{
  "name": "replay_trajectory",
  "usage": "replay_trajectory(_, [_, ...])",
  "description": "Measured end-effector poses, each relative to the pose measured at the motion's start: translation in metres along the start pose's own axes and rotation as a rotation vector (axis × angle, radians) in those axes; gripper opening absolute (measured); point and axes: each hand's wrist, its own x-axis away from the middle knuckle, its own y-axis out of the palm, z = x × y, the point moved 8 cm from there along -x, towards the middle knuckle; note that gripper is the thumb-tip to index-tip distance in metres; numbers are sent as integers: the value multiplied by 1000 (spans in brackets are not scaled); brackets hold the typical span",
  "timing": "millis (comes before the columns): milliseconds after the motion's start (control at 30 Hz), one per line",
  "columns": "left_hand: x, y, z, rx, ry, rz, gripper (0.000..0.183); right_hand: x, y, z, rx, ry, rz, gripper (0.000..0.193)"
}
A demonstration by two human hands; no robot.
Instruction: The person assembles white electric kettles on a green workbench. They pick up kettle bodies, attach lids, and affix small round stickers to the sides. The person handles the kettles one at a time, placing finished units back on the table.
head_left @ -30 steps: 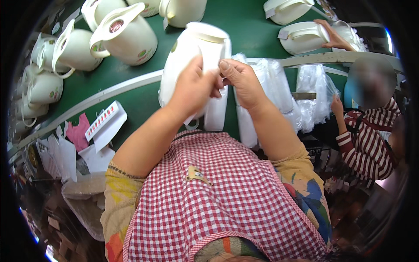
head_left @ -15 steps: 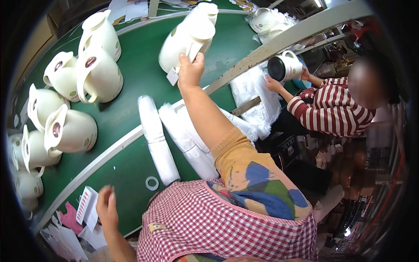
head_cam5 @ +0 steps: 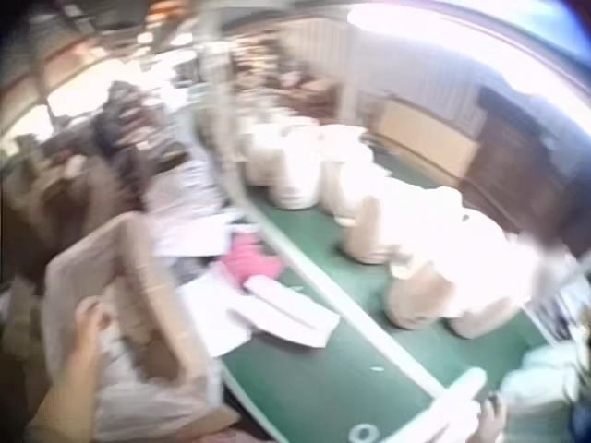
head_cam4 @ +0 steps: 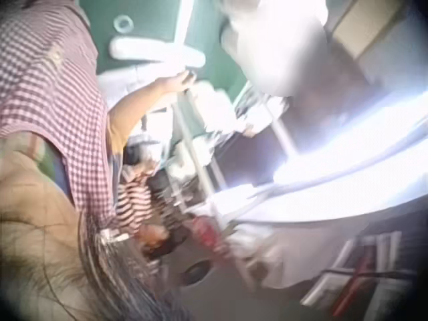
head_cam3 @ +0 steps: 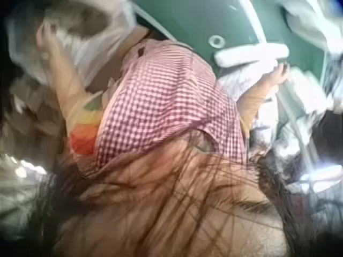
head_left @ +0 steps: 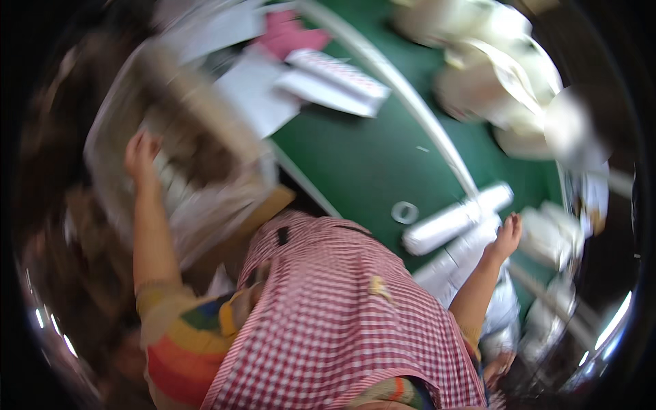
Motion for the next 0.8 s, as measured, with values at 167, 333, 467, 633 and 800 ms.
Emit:
replay_trajectory(167, [-44, -126, -96, -208, -104, 71, 25, 212, 247, -103, 4, -192, -854, 23])
replay_trajectory(333, [-61, -103, -196, -266, -393, -303, 27, 418, 438, -200, 114, -515, -1504, 23])
replay_trajectory(467, [-96, -103, -324, -450, -335, -364, 47, 559, 559, -155, 463, -262, -1855, 36])
replay_trajectory(633, [-123, -88, -349, -667, -292, -137, 84, 646, 668, -13, 844, -367, -1902, 74])
replay_trajectory(800, [-163, -74, -309, -830, -348, -224, 97, 668, 768, 26, 1047, -688, -1665, 109])
